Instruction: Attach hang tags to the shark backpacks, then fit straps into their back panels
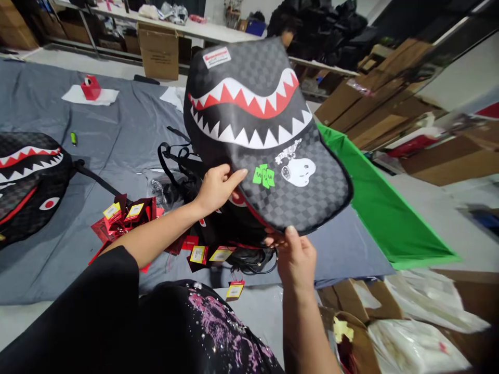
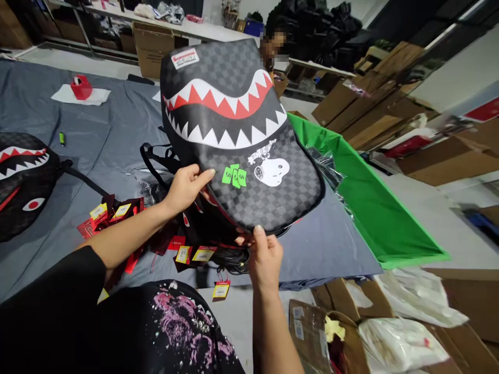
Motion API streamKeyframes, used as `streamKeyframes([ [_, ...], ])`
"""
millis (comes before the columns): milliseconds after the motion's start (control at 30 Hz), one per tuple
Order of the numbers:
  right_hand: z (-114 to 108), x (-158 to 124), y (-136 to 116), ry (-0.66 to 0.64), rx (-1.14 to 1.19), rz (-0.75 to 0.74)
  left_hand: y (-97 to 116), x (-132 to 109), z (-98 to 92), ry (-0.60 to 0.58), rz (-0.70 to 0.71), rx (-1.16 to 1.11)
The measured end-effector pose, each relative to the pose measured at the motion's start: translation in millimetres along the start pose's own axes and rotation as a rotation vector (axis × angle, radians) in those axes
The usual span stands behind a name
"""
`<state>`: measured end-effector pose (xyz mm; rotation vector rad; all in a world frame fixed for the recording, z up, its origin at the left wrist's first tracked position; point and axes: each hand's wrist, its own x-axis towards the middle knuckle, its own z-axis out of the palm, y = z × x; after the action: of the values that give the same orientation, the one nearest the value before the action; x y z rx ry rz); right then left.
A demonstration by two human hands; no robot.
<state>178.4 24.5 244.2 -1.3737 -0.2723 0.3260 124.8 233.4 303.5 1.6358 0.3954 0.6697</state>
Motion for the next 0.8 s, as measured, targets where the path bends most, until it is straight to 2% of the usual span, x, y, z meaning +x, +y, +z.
streamKeyframes([
  [100, -0.1, 14.7, -17.4, 0.023, -0.010, -0.137, 7.7, 18.9, 13.5, -0.014, 0.125, -0.008],
  [200, -6.3, 33.3, -27.2, 0.069, -0.017, -0.224, 13.1, 36.8, 28.2, 0.024, 0.233, 0.097],
  [333, -14.6, 55.2, -20.1, 0.083, -0.056, -0.207, 4.5, 50.4, 38.5, 0.025, 0.274, 0.218],
  [500, -18.1, 54.0, 13.0, -0.034, -0.166, 0.031, -28.6, 39.8, 25.4, -0.071, 0.034, 0.348],
  [567, -18.7, 48.9, 21.5, -0.068, -0.173, 0.093, -36.7, 32.3, 18.6, -0.065, 0.004, 0.400],
  [667, -22.2, 44.0, 21.5, -0.064, -0.198, 0.136, -40.5, 22.7, 9.0, -0.087, 0.018, 0.383],
  [800, -33.5, 41.8, 11.8, -0.080, -0.258, 0.267, -50.5, 5.0, -16.6, -0.191, -0.054, 0.180],
])
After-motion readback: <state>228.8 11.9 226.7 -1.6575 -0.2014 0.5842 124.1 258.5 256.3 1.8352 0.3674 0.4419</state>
